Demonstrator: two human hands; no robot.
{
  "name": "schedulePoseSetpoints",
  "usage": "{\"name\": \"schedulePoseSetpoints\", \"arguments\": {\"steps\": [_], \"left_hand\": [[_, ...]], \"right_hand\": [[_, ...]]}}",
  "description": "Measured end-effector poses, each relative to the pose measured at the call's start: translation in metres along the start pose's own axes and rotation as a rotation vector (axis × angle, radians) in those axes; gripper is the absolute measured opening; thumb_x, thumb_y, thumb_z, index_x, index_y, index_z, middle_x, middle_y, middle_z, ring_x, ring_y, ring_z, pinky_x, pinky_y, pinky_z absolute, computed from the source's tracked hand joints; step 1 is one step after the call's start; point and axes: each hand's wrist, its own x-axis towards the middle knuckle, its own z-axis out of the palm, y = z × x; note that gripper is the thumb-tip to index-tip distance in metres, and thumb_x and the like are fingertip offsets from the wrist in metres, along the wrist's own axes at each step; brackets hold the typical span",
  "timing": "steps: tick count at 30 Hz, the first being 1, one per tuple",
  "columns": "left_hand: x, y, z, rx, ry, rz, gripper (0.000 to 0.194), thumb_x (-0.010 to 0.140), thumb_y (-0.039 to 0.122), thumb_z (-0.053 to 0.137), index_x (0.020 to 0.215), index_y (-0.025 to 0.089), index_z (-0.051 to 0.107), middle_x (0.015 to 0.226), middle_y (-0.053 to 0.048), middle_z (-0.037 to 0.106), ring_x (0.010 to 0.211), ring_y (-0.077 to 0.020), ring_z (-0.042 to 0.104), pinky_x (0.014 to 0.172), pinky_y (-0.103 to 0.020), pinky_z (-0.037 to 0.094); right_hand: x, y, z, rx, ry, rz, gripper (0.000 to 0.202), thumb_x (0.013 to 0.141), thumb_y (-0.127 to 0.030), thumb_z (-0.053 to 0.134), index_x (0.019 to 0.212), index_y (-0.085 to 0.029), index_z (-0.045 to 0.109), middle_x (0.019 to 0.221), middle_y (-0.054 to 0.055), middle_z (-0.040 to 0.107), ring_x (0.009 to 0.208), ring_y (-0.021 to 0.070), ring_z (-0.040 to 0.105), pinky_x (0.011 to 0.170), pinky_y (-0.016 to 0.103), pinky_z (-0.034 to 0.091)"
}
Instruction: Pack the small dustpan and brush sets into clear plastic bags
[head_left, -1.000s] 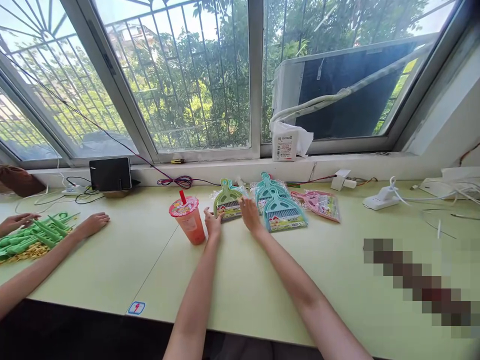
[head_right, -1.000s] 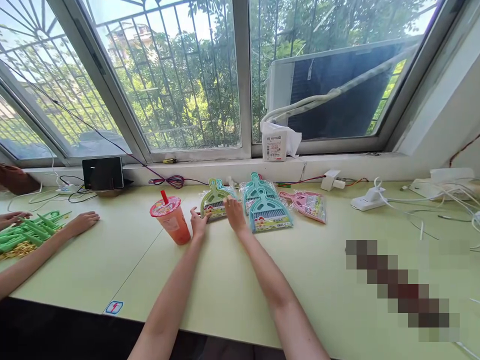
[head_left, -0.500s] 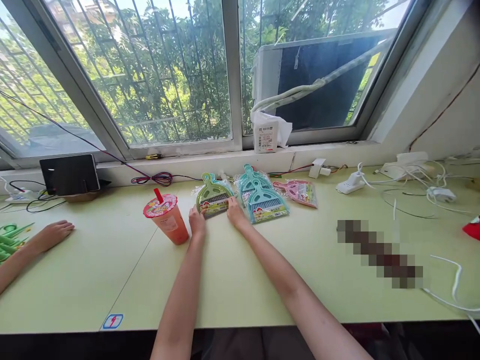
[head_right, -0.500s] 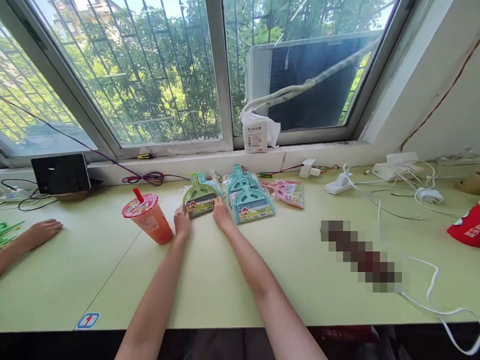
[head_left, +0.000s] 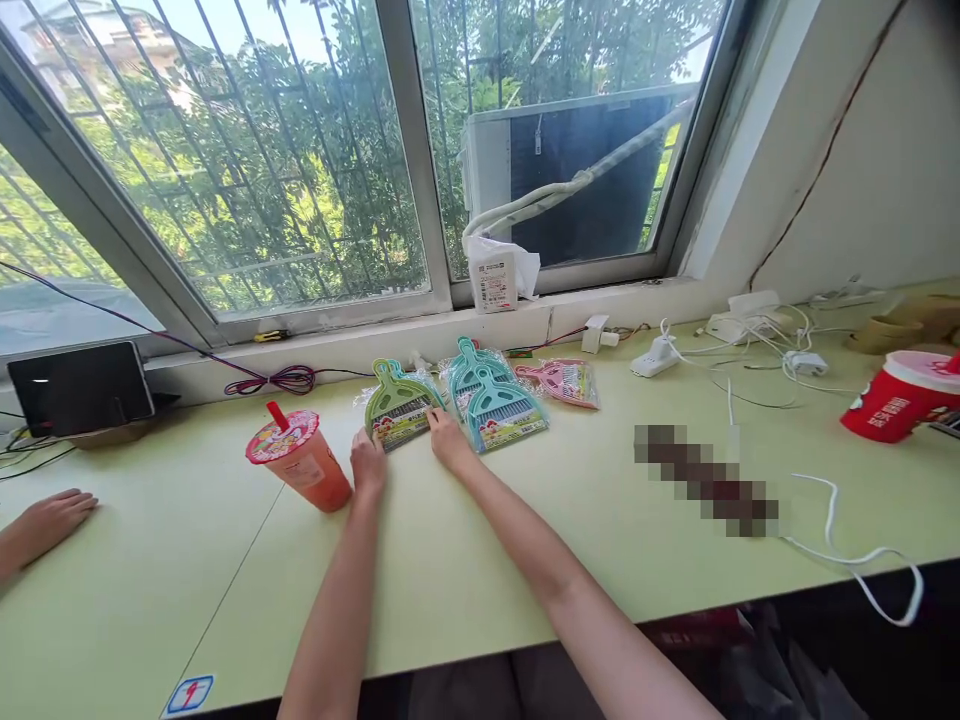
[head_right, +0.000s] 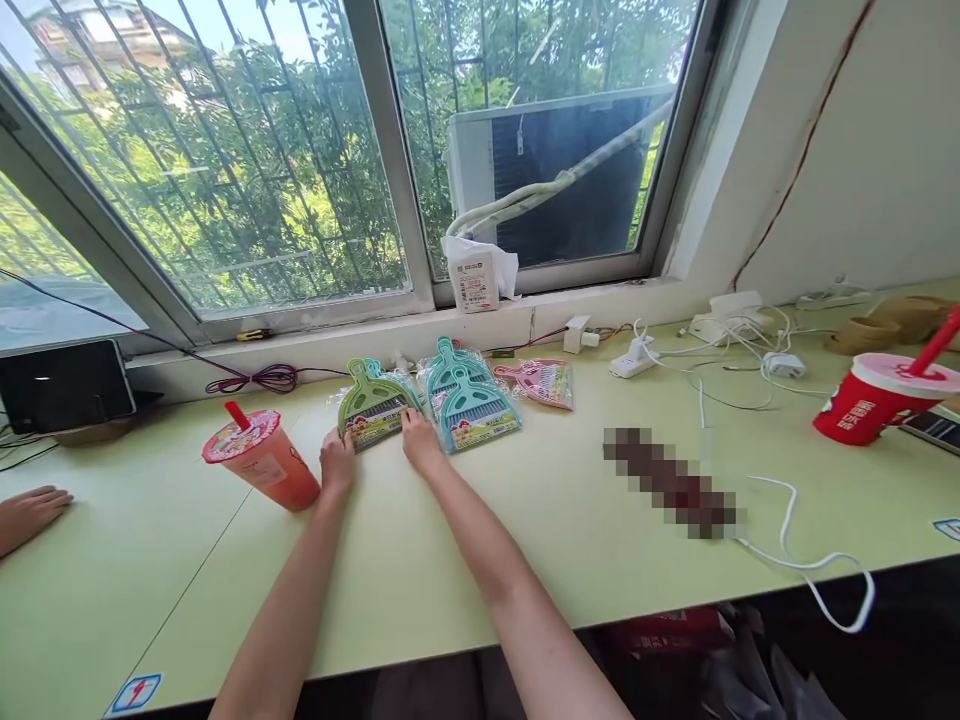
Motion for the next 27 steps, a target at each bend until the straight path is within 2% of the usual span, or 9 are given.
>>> {"name": "schedulePoseSetpoints", "arguments": {"steps": [5, 13, 19, 27], "left_hand": [[-0.005, -0.003, 0.001, -0.008, -0.044, 0.03, 0.048, 0.085, 0.036, 0.054, 0.125, 0.01, 0.048, 0.117, -0.019, 0.056, 0.114, -0.031, 0.052, 0.095, -0.043, 0.043], [-0.002, -0.002, 0.0, -0.036, -0.03, 0.008, 0.03, 0.085, 0.021, 0.05, 0.113, 0.013, 0.055, 0.111, -0.017, 0.06, 0.11, -0.0284, 0.055, 0.093, -0.041, 0.044], [0.0, -0.001, 0.004, -0.033, -0.001, -0.047, 0.038, 0.084, 0.028, 0.053, 0.119, 0.011, 0.052, 0.115, -0.016, 0.06, 0.108, -0.0287, 0.056, 0.094, -0.042, 0.043], [0.004, -0.002, 0.001, -0.077, -0.011, -0.133, 0.034, 0.081, 0.03, 0.055, 0.11, 0.014, 0.059, 0.11, -0.014, 0.064, 0.098, -0.0269, 0.059, 0.091, -0.041, 0.045]], "right_hand": [[-0.004, -0.002, -0.007, -0.073, -0.039, 0.011, 0.051, 0.088, -0.006, 0.034, 0.139, -0.006, 0.042, 0.123, 0.018, 0.053, 0.11, 0.0254, 0.049, 0.087, 0.036, 0.046], [-0.006, -0.005, -0.012, -0.046, -0.007, 0.064, 0.048, 0.09, -0.006, 0.033, 0.137, -0.009, 0.046, 0.129, 0.018, 0.054, 0.111, 0.0242, 0.051, 0.088, 0.035, 0.045], [-0.004, -0.001, -0.011, -0.056, -0.02, 0.059, 0.05, 0.088, -0.006, 0.037, 0.137, -0.01, 0.046, 0.137, 0.017, 0.051, 0.113, 0.0253, 0.052, 0.095, 0.04, 0.041], [-0.004, -0.001, -0.013, -0.1, -0.043, 0.05, 0.05, 0.088, -0.007, 0.036, 0.137, -0.008, 0.047, 0.14, 0.016, 0.049, 0.113, 0.0267, 0.051, 0.094, 0.04, 0.041]]}}
